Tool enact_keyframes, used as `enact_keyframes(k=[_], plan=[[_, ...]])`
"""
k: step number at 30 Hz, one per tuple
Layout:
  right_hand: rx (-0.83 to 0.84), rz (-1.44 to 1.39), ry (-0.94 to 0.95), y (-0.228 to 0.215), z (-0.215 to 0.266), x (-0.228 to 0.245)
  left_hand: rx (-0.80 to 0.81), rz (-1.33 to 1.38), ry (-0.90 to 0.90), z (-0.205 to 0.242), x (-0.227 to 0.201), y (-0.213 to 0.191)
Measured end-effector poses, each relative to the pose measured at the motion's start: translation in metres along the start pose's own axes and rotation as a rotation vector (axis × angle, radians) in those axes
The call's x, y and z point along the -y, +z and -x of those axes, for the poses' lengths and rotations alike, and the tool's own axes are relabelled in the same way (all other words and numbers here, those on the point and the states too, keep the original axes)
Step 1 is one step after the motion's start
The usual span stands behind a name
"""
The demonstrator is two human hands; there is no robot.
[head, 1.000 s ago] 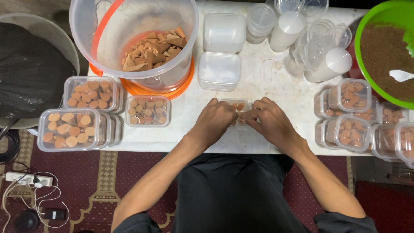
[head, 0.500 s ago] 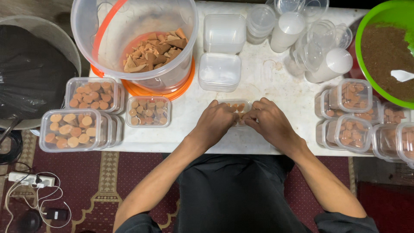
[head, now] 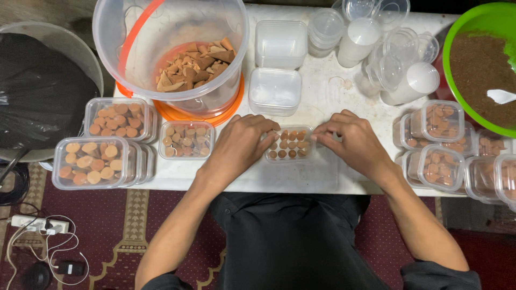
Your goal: The person transfers incense cones from a large plastic bucket into smaller clear containers by hand.
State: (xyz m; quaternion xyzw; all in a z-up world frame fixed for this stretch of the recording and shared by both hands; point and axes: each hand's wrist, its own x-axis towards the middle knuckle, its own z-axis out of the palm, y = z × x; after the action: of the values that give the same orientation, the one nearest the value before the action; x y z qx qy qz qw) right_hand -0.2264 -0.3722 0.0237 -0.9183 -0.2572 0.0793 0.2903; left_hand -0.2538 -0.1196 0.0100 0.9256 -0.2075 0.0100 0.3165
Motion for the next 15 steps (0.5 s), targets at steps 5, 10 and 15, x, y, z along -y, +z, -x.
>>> enact_keyframes(k=[5,10,15], plan=[[-0.084,-0.059,-0.067,-0.025,-0.015,0.017,-0.033,0.057,-0.015,0.014,-0.016,-0.056],[-0.070,0.019,-0.226,-0.050,-0.038,0.042,-0.048,0.005,0.002,0.025,-0.026,-0.111],[-0.093,0.111,-0.422,-0.077,-0.071,0.083,-0.121,-0.016,-0.049,0.018,-0.017,-0.172]])
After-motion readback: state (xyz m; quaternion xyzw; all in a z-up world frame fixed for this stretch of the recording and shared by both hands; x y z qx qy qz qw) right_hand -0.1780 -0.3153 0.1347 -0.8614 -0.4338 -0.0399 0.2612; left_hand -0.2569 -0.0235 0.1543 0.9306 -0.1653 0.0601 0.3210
